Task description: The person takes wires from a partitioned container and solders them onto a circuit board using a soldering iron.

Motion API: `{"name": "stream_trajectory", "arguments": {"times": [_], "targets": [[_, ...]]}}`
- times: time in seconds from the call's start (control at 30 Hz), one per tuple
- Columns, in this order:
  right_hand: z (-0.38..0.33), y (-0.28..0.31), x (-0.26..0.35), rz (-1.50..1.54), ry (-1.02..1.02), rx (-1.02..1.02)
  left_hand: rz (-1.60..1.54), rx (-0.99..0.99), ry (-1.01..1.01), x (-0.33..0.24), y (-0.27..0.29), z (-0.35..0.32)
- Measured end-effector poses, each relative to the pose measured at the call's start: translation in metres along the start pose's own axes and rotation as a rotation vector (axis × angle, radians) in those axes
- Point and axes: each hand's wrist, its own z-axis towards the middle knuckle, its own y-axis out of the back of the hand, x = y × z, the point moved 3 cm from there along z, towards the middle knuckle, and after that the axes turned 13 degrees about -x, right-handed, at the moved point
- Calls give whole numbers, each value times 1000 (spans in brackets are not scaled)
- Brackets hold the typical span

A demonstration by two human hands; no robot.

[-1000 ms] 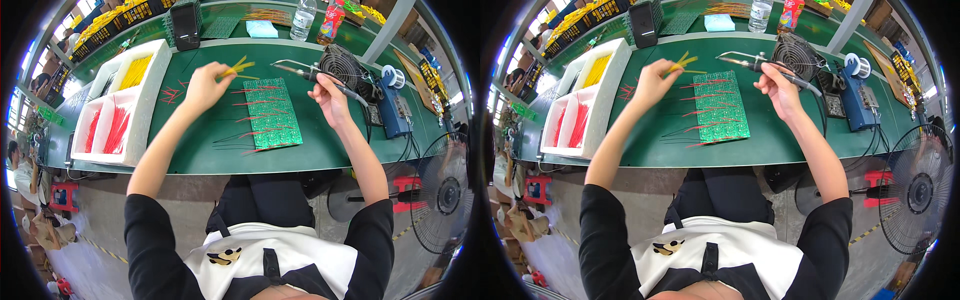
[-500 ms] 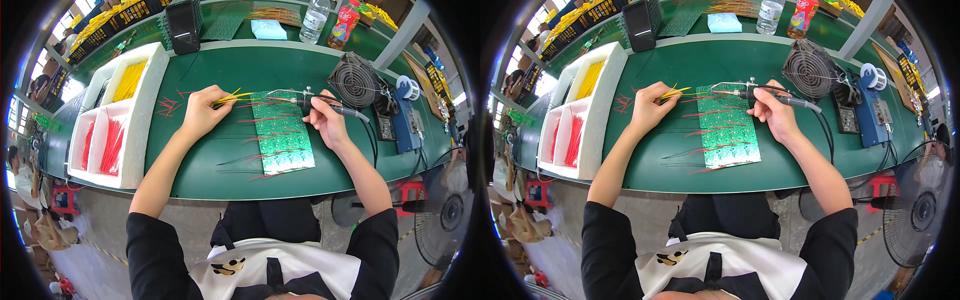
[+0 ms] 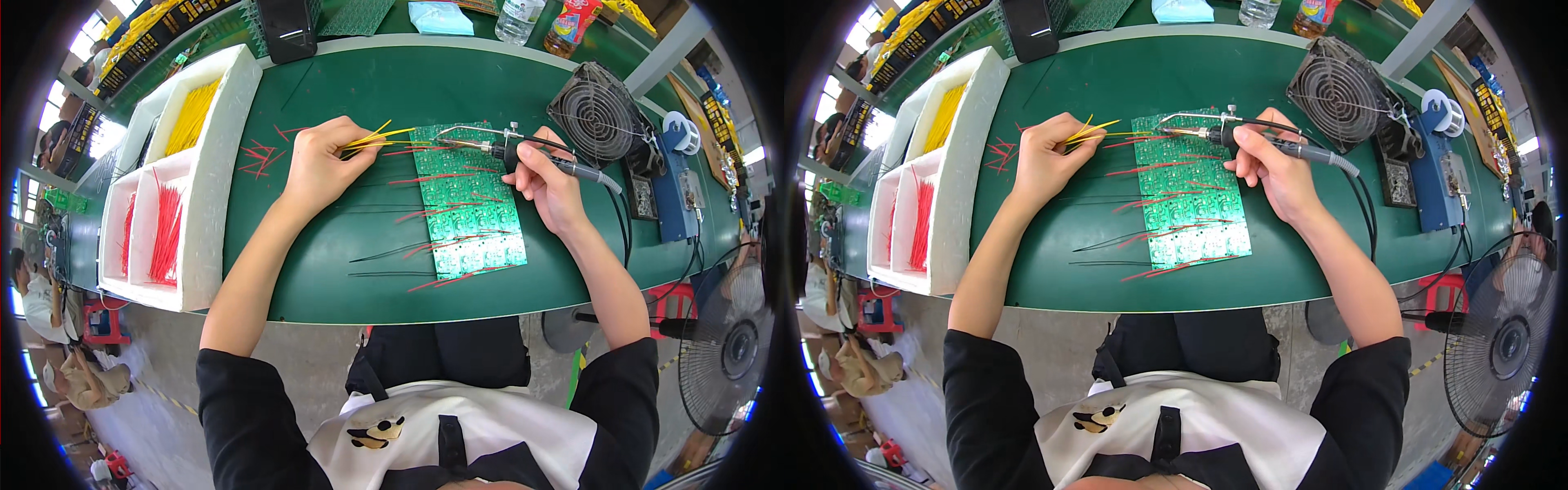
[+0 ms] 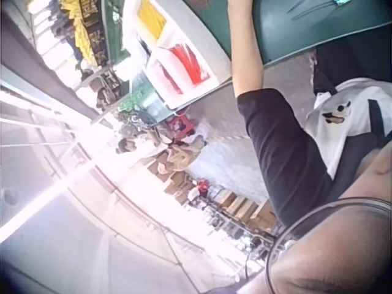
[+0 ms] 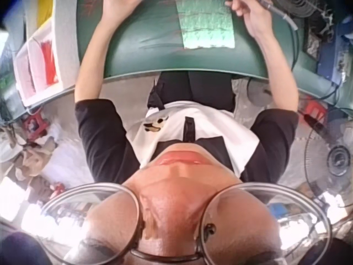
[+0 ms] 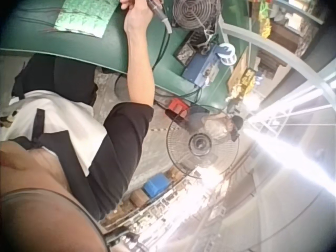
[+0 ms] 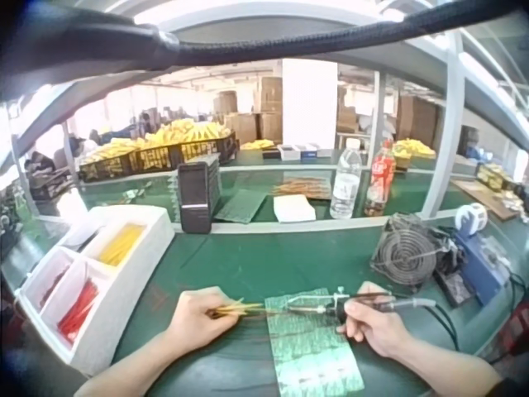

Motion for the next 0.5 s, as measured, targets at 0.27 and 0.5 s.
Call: {"name": "stream_trajectory", "arguments": {"times": [0.27,0.5], "targets": [[-3,-1,2,-4,27,-18,-7,11,14,-2,1,-1],[-3,0,1,-9,43,-10,0,11,26,0,1,-1]]}}
